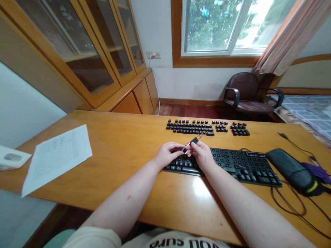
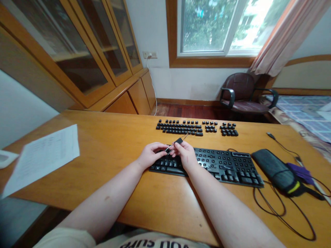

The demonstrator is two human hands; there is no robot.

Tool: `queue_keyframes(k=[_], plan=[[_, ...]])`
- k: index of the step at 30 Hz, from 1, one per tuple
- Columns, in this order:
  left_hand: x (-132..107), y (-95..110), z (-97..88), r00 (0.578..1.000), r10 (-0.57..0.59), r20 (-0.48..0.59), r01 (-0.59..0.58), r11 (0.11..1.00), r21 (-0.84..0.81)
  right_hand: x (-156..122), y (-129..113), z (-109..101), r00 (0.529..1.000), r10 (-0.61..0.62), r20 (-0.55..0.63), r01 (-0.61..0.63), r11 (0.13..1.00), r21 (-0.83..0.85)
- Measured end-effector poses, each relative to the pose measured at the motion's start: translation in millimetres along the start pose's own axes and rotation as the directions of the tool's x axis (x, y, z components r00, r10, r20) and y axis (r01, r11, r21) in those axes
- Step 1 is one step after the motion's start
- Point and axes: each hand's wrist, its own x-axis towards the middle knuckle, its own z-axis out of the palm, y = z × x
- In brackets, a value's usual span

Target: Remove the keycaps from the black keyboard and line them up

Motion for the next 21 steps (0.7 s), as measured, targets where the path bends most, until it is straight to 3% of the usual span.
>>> queue_keyframes(k=[7, 14, 18, 21], plan=[[0, -4, -0.1, 0.999, -0.029, -0.040, 0.029, 0.999, 0.015, -2, -2, 3, 1.000, -0.012, -0.005, 0.012, 1.000, 0.006], [3, -2, -1.5, 0.997, 0.076, -0.028, -0.074, 0.996, 0.051, -1, -3, 3, 0.992, -0.064, -0.107, 0.067, 0.998, 0.020], [10, -18, -6.8, 0.968, -0.125, -0.217, 0.118, 0.992, -0.045, 0, -1, 1, 0.987, -0.084, -0.140, 0.086, 0.996, 0.007], [16, -28, -15.2, 0.930, -0.251, -0.269, 0.219, 0.965, -0.144, 1, 0, 0, 0.987, -0.090, -0.135, 0.088, 0.996, -0.016]])
